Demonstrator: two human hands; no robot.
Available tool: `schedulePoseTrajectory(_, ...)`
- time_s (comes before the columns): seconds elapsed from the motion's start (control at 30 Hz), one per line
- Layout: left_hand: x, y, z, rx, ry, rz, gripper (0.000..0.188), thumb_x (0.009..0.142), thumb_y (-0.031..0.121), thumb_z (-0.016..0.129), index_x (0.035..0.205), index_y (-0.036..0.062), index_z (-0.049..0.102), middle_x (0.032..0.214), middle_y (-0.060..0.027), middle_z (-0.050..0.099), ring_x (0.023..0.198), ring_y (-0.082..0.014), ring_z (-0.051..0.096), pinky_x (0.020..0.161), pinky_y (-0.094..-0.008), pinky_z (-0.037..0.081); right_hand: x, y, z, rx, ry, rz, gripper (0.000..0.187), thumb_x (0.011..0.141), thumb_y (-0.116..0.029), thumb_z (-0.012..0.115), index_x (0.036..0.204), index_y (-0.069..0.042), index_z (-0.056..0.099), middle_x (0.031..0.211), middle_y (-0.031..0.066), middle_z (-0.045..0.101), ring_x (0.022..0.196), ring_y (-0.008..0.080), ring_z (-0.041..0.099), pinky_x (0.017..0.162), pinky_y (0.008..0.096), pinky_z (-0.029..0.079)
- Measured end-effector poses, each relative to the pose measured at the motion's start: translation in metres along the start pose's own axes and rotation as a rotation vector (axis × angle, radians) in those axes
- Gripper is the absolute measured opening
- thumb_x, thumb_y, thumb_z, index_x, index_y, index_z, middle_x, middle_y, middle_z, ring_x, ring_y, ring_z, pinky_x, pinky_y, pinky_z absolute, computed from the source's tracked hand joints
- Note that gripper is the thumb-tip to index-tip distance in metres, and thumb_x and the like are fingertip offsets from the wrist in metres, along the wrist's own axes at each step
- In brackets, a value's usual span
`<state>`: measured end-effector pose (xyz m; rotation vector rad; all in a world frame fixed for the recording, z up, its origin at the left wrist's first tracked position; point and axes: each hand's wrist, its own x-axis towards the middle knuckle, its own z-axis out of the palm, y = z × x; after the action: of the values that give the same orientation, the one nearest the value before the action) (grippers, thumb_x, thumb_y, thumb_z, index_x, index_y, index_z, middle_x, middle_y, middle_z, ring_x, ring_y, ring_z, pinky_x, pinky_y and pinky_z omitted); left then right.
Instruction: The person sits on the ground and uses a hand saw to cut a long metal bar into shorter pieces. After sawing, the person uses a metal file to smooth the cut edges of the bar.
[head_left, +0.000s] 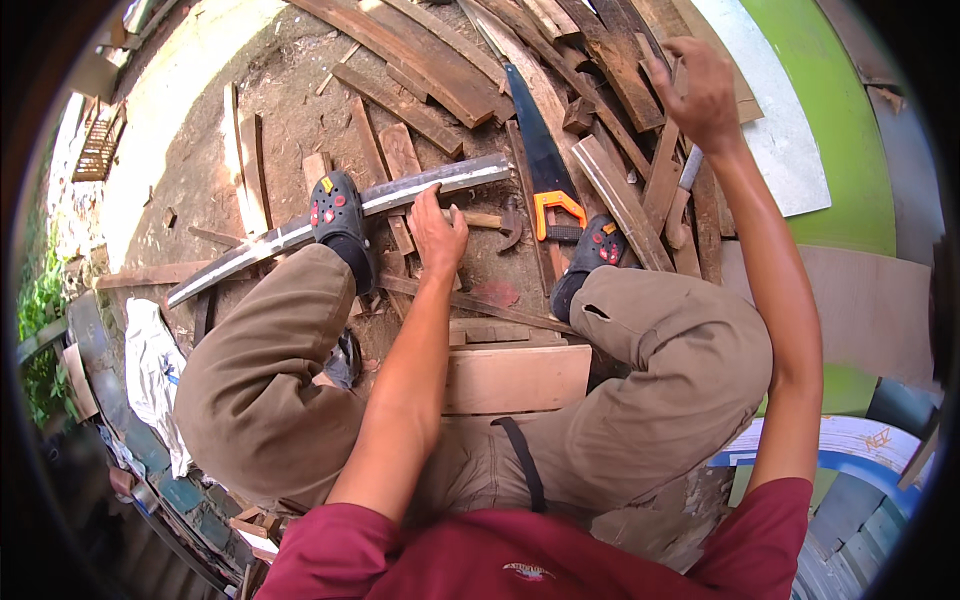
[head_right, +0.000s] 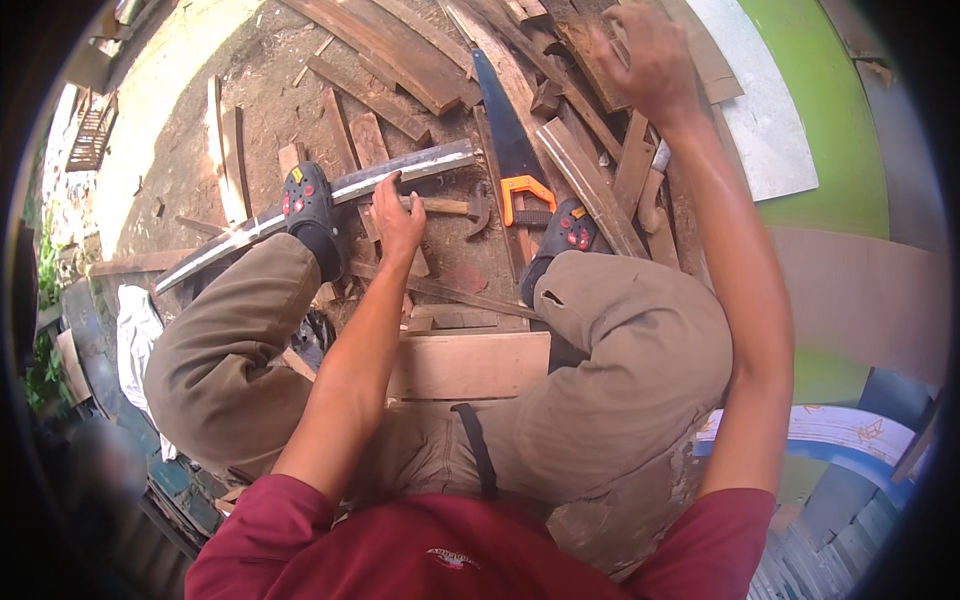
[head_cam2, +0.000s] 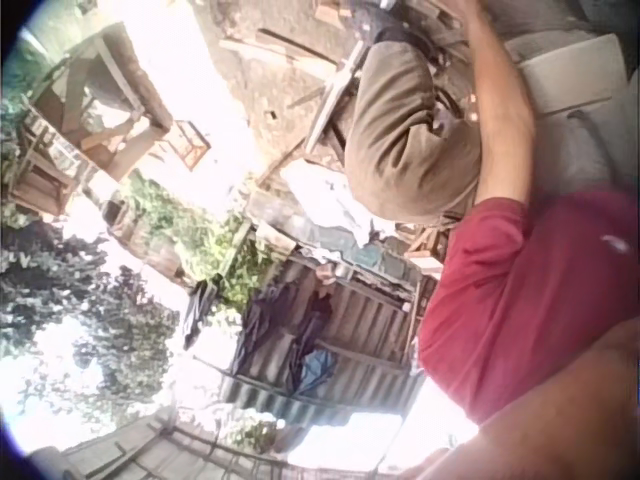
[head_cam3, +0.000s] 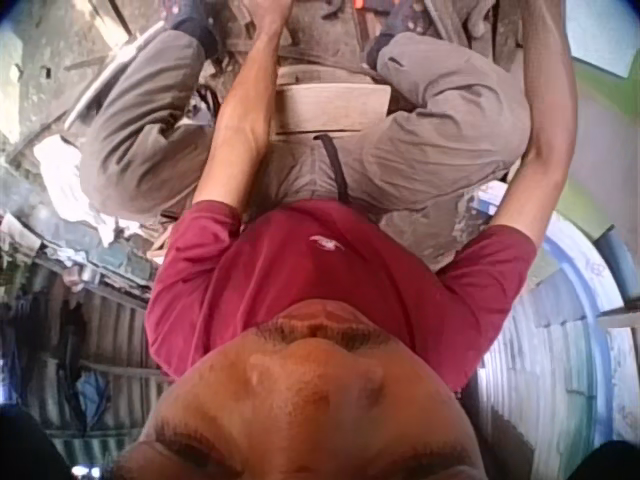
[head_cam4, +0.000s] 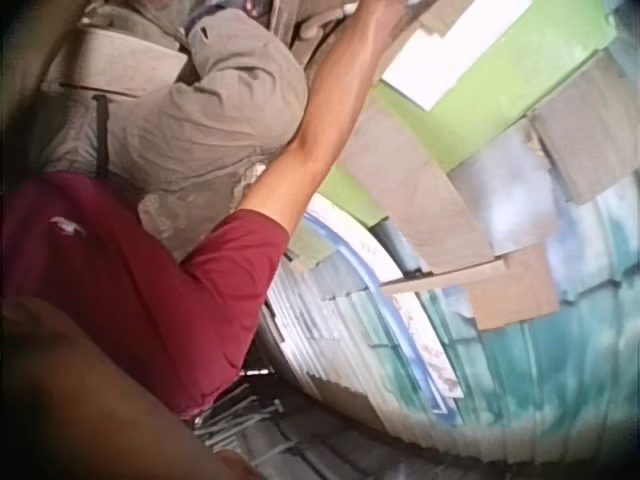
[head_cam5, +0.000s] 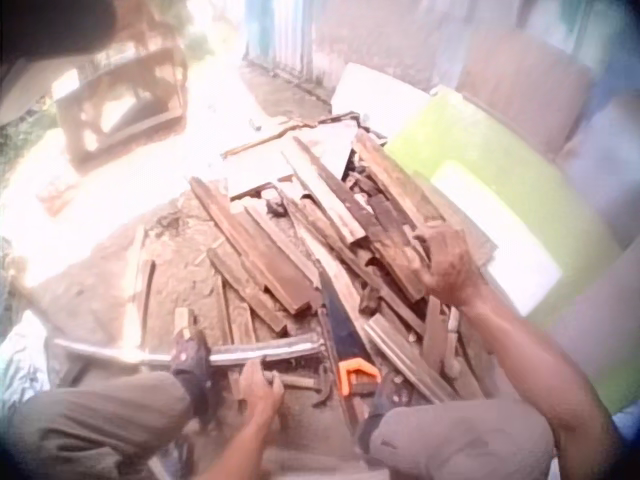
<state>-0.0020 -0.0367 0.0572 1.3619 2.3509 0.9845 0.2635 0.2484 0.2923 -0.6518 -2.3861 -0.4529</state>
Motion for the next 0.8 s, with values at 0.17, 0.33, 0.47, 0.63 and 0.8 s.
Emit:
schedulePoseTrajectory(0.17, 0.036, -0.032, -0.009, 0.207, -0.110, 0.123, 0.085, 0.078, 0.044, 0.084, 0.143, 0.0042, 0.046, 0.141, -0.0178, 0.050, 0.136, -0.0351, 0.043, 0.116, -0.0511, 0.028, -0.103, -0.108, 0.097, 0.506, -0.850, 0.336, 0.038, 0.096, -0.033, 0.064, 0.107, 0.003, 0.065, 0.109, 0.0235, 0.067, 0.100, 0.0411, 0.066, 0.090, 0.0503, 0.053)
schedulePoseTrajectory(0.33, 0.056, -0.052, 0.018, 0.325, -0.276, 0.158, 0.083, 0.077, 0.054, 0.082, 0.140, 0.0077, 0.051, 0.140, -0.0152, 0.050, 0.138, -0.0339, 0.041, 0.120, -0.0545, 0.021, -0.208, -0.176, 0.122, 0.586, -1.158, 0.598, 0.055, 0.096, -0.043, 0.064, 0.109, 0.011, 0.064, 0.110, 0.0289, 0.064, 0.110, 0.0450, 0.061, 0.098, 0.0508, 0.049)
schedulePoseTrajectory(0.47, 0.065, -0.062, 0.032, 0.362, -0.237, 0.235, 0.080, 0.075, 0.056, 0.082, 0.133, 0.0075, 0.057, 0.135, -0.0112, 0.054, 0.134, -0.0327, 0.046, 0.119, -0.0522, 0.024, -0.234, -0.191, 0.136, 0.495, -1.072, 0.639, 0.058, 0.095, -0.048, 0.065, 0.109, 0.008, 0.065, 0.114, 0.0244, 0.062, 0.114, 0.0377, 0.056, 0.098, 0.0504, 0.044)
schedulePoseTrajectory(0.63, 0.069, -0.059, 0.037, 0.399, -0.226, 0.216, 0.081, 0.072, 0.059, 0.083, 0.132, 0.0102, 0.058, 0.128, -0.0085, 0.059, 0.127, -0.0279, 0.053, 0.118, -0.0530, 0.025, -0.250, -0.209, 0.158, 0.543, -0.942, 0.621, 0.046, 0.091, -0.040, 0.069, 0.101, 0.005, 0.068, 0.110, 0.0198, 0.062, 0.111, 0.0349, 0.054, 0.096, 0.0499, 0.040)
schedulePoseTrajectory(0.8, 0.072, -0.066, 0.042, 0.458, -0.268, 0.213, 0.086, 0.067, 0.061, 0.085, 0.131, 0.0108, 0.057, 0.124, -0.0082, 0.061, 0.123, -0.0277, 0.055, 0.113, -0.0523, 0.029, -0.250, -0.204, 0.149, 0.728, -0.787, 0.774, 0.027, 0.088, -0.020, 0.071, 0.093, 0.005, 0.063, 0.101, 0.0214, 0.061, 0.098, 0.0401, 0.056, 0.089, 0.0496, 0.044)
